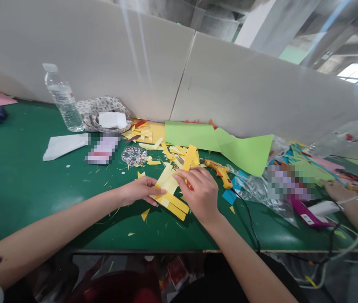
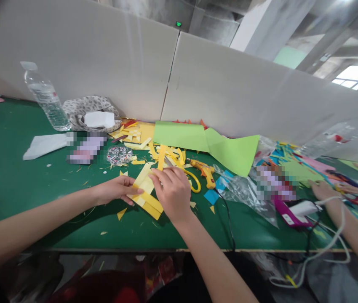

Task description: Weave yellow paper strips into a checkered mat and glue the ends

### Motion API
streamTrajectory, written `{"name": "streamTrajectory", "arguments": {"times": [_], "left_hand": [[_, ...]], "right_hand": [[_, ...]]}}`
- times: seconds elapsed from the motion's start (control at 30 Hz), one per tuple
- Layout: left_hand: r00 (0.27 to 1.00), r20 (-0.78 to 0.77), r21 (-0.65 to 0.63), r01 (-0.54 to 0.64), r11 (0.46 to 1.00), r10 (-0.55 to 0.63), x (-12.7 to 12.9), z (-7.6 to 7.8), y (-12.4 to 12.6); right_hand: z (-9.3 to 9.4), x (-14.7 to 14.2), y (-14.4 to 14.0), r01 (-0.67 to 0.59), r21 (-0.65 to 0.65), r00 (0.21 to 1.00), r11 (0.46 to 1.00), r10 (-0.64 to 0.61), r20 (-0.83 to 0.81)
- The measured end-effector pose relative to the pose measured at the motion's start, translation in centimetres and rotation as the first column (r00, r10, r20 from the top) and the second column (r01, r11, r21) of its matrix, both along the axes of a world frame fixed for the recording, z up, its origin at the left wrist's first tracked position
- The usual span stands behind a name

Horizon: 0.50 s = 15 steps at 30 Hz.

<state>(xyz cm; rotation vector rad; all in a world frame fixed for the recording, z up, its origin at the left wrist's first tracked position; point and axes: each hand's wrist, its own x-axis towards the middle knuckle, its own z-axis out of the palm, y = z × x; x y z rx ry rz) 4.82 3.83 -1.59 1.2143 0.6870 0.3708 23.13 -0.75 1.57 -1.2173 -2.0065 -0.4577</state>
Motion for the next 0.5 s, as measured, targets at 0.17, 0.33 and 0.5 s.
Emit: {"name": "streamTrajectory", "arguments": {"times": [0.17, 0.33, 0.5], "left_hand": [[1.0, 0.013, -0.002, -0.022, 1.0, 0.022, -0.06, -0.27, 0.26], [0.999, 0.014, -0.042, -0.043, 0.998, 0.043, -0.12, -0.1, 0.29], [0.996, 0.033, -0.069, -0.077, 0.995, 0.079, -0.1, -0.1, 0.36]], "right_hand": [[0.03, 0.23, 0.04, -0.028, 0.019, 1.0, 0.999, 0.028, -0.004], [-0.03, 0.25, -0.09, -0.028, 0.06, 1.0, 0.998, 0.028, 0.003], [0.18, 0.0, -0.72, -0.061, 0.086, 0.997, 0.994, 0.056, 0.061]]}}
